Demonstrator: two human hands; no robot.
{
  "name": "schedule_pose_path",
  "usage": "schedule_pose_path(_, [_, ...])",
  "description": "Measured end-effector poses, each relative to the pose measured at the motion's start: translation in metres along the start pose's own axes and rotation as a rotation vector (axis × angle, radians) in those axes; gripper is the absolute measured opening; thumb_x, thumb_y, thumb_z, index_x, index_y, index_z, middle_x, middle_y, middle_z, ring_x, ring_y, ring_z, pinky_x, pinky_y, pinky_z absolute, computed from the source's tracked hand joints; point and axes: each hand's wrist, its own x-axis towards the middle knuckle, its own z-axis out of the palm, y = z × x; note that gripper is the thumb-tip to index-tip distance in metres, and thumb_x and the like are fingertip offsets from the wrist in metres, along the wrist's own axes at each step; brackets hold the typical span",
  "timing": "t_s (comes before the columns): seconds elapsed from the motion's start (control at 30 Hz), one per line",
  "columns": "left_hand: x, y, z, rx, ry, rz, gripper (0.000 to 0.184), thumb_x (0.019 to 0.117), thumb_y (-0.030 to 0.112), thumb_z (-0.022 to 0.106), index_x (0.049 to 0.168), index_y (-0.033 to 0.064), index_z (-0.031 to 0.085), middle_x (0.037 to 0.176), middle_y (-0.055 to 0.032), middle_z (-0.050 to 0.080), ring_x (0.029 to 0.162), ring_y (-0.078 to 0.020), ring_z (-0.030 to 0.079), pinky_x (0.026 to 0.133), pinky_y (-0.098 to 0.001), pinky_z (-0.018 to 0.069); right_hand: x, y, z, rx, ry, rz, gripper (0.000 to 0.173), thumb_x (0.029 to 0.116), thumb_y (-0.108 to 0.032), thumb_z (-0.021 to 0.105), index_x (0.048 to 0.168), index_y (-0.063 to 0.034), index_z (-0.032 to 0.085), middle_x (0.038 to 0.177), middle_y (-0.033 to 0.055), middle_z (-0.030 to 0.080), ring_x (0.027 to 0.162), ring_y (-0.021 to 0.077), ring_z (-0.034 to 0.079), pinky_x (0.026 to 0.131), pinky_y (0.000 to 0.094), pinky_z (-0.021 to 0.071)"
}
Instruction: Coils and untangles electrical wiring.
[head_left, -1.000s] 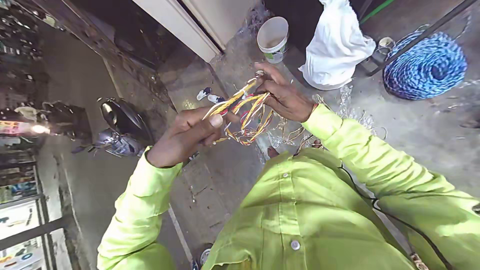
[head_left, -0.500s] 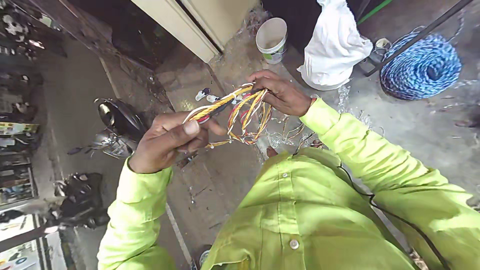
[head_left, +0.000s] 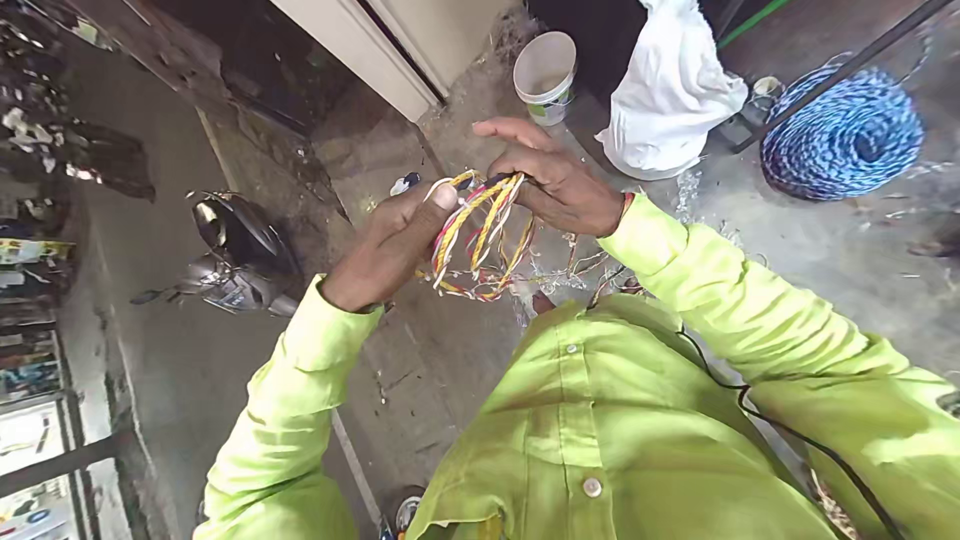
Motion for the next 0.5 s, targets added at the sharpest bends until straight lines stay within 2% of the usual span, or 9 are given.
schedule_pose_path(0.1, [0.007, -0.01, 0.0, -0.071, -0.05, 0.079, 0.057, 0.107, 0.058, 0.033, 0.107, 0.0143, 0.069, 0.076, 0.0098, 0.062, 0.062, 0.0003, 0.055, 0.054, -0.0163, 0.047, 0.0, -0.003, -0.004, -0.033, 0.007, 0.032, 0.024, 0.1044, -0.017, 0.056, 0.106, 0.0028, 0.069, 0.143, 0.0243, 0.054, 0.136, 0.029, 0.052, 0.112, 0.0363, 0.0463])
schedule_pose_path(0.17, [0.01, -0.011, 0.002, -0.105, -0.087, 0.12, 0.058, 0.1022, 0.067, 0.038, 0.105, 0.0172, 0.069, 0.084, 0.0117, 0.065, 0.072, 0.0011, 0.059, 0.064, -0.0173, 0.0509, -0.003, -0.002, -0.004, -0.037, 0.021, 0.061, 0.024, 0.1044, -0.015, 0.054, 0.109, 0.0043, 0.068, 0.142, 0.0244, 0.056, 0.137, 0.0297, 0.052, 0.113, 0.0375, 0.0453])
schedule_pose_path(0.2, [0.011, -0.01, 0.004, -0.109, -0.077, 0.128, 0.05, 0.1021, 0.062, 0.046, 0.104, 0.0181, 0.07, 0.086, 0.0127, 0.067, 0.074, 0.0017, 0.061, 0.066, -0.0178, 0.0527, -0.005, -0.001, -0.004, -0.038, 0.033, 0.081, 0.025, 0.105, -0.015, 0.053, 0.111, 0.0043, 0.068, 0.141, 0.024, 0.056, 0.137, 0.0292, 0.053, 0.113, 0.0373, 0.0453])
schedule_pose_path(0.27, [0.013, -0.005, 0.012, -0.134, -0.034, 0.09, 0.023, 0.1003, 0.037, 0.063, 0.1, 0.0152, 0.07, 0.083, 0.0109, 0.069, 0.072, 0.0004, 0.064, 0.066, -0.0195, 0.0565, -0.006, 0.0, -0.004, -0.049, 0.062, 0.107, 0.027, 0.1062, -0.018, 0.053, 0.111, 0.0039, 0.068, 0.137, 0.0227, 0.059, 0.135, 0.0277, 0.054, 0.112, 0.0359, 0.0467])
schedule_pose_path(0.33, [0.015, -0.001, 0.018, -0.146, -0.008, 0.03, 0.01, 0.0961, 0.02, 0.069, 0.099, 0.0108, 0.069, 0.08, 0.0069, 0.069, 0.071, -0.0028, 0.066, 0.066, -0.022, 0.0593, -0.007, 0.0, -0.003, -0.059, 0.096, 0.114, 0.026, 0.106, -0.018, 0.054, 0.109, 0.004, 0.068, 0.134, 0.0227, 0.06, 0.133, 0.0275, 0.056, 0.11, 0.0353, 0.0477])
schedule_pose_path(0.43, [0.021, -0.001, 0.02, -0.176, -0.007, 0.044, 0.008, 0.0991, 0.013, 0.064, 0.1, 0.0059, 0.068, 0.081, 0.0015, 0.071, 0.073, -0.008, 0.069, 0.069, -0.0268, 0.061, -0.01, 0.001, -0.005, -0.076, 0.113, 0.137, 0.026, 0.1056, -0.021, 0.056, 0.108, 0.0026, 0.068, 0.133, 0.0217, 0.061, 0.131, 0.027, 0.057, 0.109, 0.0353, 0.0486])
schedule_pose_path(0.5, [0.024, -0.002, 0.018, -0.25, -0.04, 0.041, 0.012, 0.1034, 0.013, 0.056, 0.106, 0.005, 0.064, 0.078, -0.0007, 0.069, 0.068, -0.0116, 0.069, 0.067, -0.031, 0.0628, -0.013, 0.002, -0.01, -0.051, 0.108, 0.181, 0.028, 0.1027, -0.023, 0.061, 0.113, 0.0017, 0.067, 0.136, 0.0206, 0.059, 0.131, 0.0245, 0.056, 0.107, 0.0335, 0.0496])
